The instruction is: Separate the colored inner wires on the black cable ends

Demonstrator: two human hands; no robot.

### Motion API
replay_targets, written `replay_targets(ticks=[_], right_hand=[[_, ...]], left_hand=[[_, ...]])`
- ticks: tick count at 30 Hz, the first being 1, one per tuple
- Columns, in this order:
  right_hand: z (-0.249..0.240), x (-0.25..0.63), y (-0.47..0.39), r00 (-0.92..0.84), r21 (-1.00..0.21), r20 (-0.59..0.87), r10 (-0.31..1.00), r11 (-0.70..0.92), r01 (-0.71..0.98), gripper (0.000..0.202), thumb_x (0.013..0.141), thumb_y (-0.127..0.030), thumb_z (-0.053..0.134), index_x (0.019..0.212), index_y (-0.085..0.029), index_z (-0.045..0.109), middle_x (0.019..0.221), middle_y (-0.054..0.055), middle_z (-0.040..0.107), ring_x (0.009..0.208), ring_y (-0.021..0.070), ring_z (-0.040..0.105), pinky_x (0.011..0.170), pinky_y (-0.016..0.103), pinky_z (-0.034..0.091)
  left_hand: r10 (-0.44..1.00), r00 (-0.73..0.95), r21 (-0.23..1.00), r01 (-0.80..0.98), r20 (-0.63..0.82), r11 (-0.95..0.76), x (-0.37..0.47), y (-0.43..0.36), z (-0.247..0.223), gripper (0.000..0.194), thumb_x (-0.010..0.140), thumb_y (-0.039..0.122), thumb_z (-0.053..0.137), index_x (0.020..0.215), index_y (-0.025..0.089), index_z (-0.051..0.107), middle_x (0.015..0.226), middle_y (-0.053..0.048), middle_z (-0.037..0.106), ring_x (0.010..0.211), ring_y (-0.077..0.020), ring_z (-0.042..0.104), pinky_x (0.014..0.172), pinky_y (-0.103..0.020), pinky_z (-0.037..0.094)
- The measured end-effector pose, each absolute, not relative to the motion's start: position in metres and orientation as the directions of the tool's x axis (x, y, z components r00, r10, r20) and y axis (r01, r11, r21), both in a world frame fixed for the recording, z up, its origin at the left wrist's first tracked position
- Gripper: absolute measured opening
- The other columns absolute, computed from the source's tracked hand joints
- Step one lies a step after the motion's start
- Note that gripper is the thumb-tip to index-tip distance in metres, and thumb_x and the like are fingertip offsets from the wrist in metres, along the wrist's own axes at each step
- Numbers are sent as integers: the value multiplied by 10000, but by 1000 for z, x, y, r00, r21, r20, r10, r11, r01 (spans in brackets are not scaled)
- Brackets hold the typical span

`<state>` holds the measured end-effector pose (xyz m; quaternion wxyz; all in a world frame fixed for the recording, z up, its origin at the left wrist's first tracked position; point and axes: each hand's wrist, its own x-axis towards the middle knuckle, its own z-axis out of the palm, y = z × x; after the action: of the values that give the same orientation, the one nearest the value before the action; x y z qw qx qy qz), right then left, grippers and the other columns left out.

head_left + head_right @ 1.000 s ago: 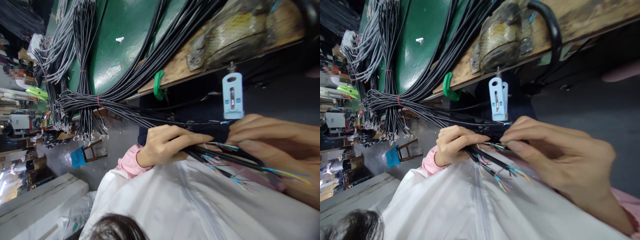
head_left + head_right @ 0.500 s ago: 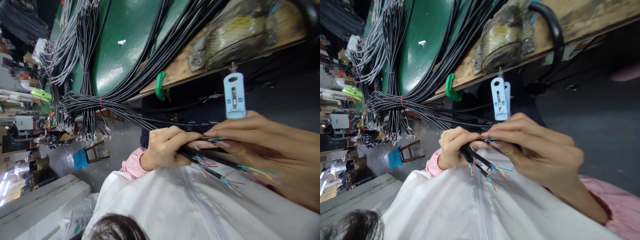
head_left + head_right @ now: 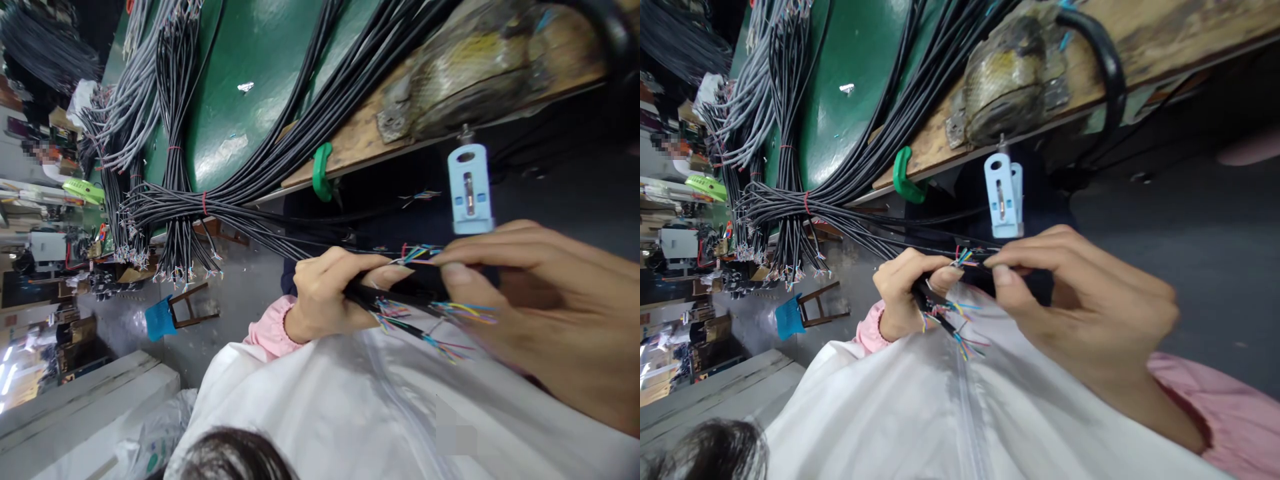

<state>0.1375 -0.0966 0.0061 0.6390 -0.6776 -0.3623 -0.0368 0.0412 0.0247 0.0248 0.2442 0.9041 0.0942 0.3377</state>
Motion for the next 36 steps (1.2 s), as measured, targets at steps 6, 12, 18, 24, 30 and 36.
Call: replay_targets(ticks=[6, 12, 18, 24, 30, 36], right_hand=[[13, 138, -98, 729, -910, 384, 567, 102, 401, 109, 947, -183, 641, 902, -281, 661, 833, 1, 742, 689, 134, 693, 599, 285, 544], [15, 142, -100, 714, -868, 446, 540, 67, 491, 138, 958, -168, 621, 877, -280, 607, 754, -2, 683, 647, 135, 641, 573, 291, 508], [7, 154, -109, 621, -859, 461, 633, 143, 492, 88, 985, -225, 590, 922, -277, 625, 835, 27, 681, 727, 139, 636, 626, 313, 478], [15, 146, -108, 796, -962, 252, 550, 57, 266, 160, 977, -397, 637, 858, -296, 670, 823, 54, 705, 706, 173, 641, 623, 370, 500], [26, 140, -100, 769, -992, 129, 626, 89, 94, 226, 978, -480, 634, 845, -308, 696, 813, 32, 724, 698, 158, 671, 620, 342, 544], [21, 145, -106, 755, -993, 104, 647, 110, 42, 172, 955, -450, 678, 848, -318, 703, 809, 28, 694, 702, 150, 647, 626, 339, 509]], left_hand=[[298, 724, 508, -84, 622, -857, 46, 26, 28, 286, 1004, 329, 602, 815, 148, 716, 659, 6, 722, 532, -51, 602, 531, -155, 498], [282, 743, 494, -75, 607, -866, 50, 26, 27, 262, 962, 357, 679, 809, 151, 731, 676, 11, 729, 563, -66, 628, 551, -180, 521], [315, 691, 571, -171, 650, -803, 59, 28, 32, 307, 958, 352, 685, 723, 154, 703, 604, 28, 700, 518, -50, 601, 509, -163, 481], [331, 727, 568, -98, 602, -817, 56, 29, 37, 356, 957, 428, 675, 719, 167, 720, 578, 23, 678, 461, -52, 553, 447, -195, 426], [346, 708, 607, -147, 616, -781, 58, 27, 37, 353, 954, 392, 688, 697, 151, 682, 566, 27, 651, 478, -38, 560, 453, -179, 413], [344, 682, 621, -206, 645, -756, 62, 29, 26, 374, 920, 474, 713, 682, 187, 689, 544, 51, 645, 439, -52, 511, 424, -212, 395]])
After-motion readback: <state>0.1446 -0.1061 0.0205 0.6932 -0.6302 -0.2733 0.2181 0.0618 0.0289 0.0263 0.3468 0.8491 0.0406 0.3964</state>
